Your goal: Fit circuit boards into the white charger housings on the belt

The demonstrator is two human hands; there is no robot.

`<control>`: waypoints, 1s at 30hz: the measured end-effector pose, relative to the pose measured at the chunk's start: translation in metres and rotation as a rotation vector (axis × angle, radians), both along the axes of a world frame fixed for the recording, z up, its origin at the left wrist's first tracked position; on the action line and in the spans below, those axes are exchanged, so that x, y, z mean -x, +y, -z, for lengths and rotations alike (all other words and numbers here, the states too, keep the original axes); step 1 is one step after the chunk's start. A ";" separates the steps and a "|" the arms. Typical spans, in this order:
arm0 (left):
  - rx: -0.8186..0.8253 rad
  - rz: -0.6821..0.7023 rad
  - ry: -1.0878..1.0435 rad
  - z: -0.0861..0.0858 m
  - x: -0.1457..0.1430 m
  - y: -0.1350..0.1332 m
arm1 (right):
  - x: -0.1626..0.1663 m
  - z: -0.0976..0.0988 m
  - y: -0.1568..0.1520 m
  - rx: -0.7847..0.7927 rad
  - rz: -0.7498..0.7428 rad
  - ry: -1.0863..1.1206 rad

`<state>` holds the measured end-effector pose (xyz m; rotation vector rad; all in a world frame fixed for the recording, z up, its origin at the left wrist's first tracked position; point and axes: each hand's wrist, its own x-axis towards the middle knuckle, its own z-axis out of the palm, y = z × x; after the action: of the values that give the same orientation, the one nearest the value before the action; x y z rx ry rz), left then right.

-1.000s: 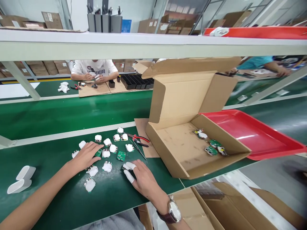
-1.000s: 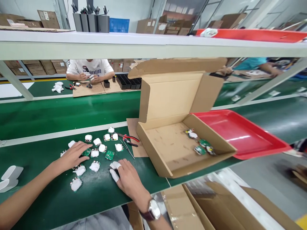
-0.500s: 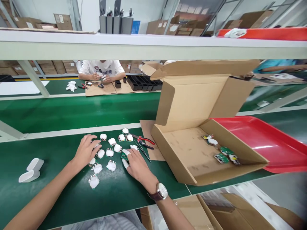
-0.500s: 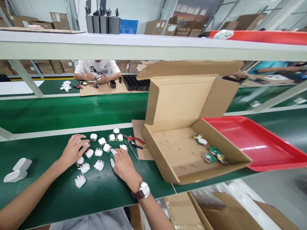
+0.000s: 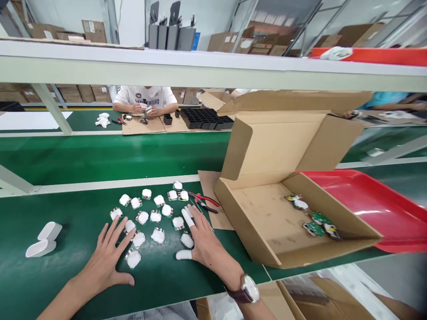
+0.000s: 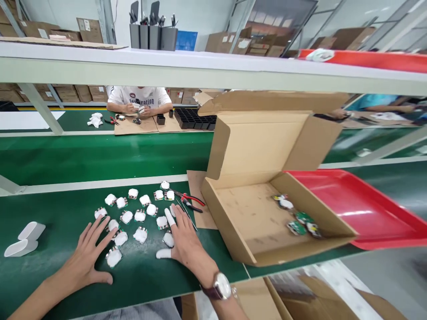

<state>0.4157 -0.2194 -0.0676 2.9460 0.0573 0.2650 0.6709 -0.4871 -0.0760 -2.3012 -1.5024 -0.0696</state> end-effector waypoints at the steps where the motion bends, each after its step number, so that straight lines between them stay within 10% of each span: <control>1: -0.007 -0.007 -0.010 0.006 -0.003 0.003 | 0.002 0.004 -0.002 0.018 -0.009 0.014; 14: 0.127 -0.012 -0.055 0.017 -0.081 0.056 | 0.006 0.006 0.097 -0.066 -0.141 0.080; 22: 0.127 -0.183 -0.119 -0.004 -0.029 0.055 | -0.098 0.001 0.092 -0.140 0.096 -0.009; 30: -0.113 -0.556 -0.520 -0.044 0.072 0.095 | -0.077 -0.008 0.124 -0.138 -0.091 0.008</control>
<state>0.3440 -0.1245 -0.0234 2.7970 0.8078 1.1229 0.7479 -0.3636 -0.0684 -2.1203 -1.5464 -0.1338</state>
